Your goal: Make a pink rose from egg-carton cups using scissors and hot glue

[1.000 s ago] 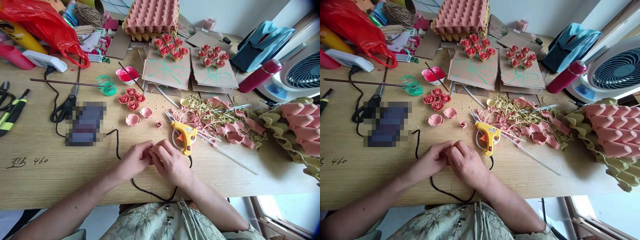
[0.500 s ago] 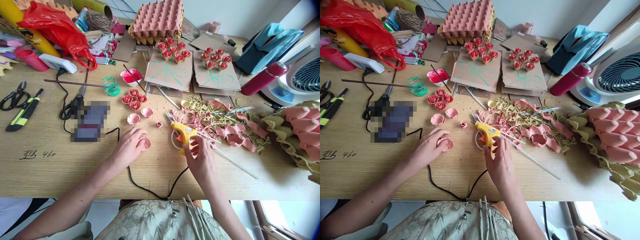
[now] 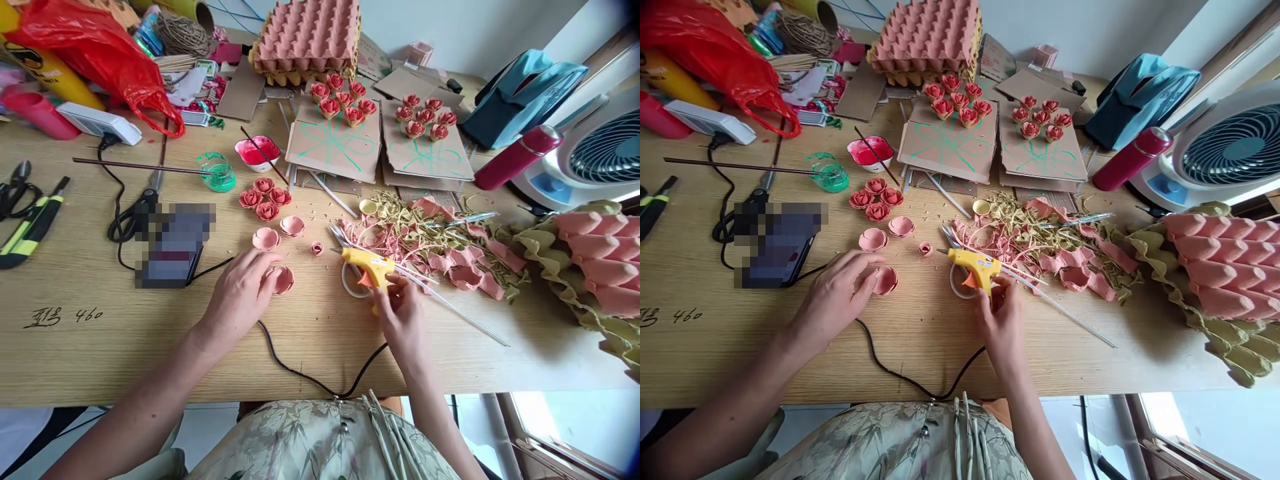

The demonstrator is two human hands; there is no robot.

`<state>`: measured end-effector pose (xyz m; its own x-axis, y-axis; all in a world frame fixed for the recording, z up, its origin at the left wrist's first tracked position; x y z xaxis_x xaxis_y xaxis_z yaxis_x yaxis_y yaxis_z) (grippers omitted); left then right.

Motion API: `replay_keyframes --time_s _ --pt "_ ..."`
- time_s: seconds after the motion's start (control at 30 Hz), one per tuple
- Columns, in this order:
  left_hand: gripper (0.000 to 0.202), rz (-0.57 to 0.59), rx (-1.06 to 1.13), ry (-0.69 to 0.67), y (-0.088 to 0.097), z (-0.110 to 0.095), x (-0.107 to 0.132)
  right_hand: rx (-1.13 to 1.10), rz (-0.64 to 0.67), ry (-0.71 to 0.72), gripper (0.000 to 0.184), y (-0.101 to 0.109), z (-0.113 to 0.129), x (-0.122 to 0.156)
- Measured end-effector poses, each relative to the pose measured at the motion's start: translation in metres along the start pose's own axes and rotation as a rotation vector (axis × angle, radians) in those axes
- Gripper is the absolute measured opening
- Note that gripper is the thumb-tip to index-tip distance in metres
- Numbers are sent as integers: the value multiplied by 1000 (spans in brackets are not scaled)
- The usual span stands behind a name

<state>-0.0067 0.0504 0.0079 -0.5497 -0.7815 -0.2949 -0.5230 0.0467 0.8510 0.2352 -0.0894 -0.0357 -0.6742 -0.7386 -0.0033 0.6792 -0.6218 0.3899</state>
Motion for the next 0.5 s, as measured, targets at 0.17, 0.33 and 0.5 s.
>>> replay_keyframes --time_s 0.17,0.33,0.5 --pt "27 -92 -26 26 20 3 2 -356 75 -147 29 4 -4 10" --pt "20 -32 -11 -13 17 -3 6 -626 149 -135 16 6 18 12" --pt "48 104 -29 -87 -5 -12 15 -585 181 -48 9 11 38 7"
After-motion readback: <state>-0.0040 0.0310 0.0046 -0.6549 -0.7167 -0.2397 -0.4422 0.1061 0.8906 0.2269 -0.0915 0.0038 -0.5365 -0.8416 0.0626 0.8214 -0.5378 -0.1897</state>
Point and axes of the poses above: each hand's wrist, its own x-axis away from the middle knuckle, its own y-axis out of the back of the hand, z = x × y, the point moved 8 cm from there along -x, towards the middle knuckle, and after that the axes turned 4 degrees about -z, right-handed, at the moved point
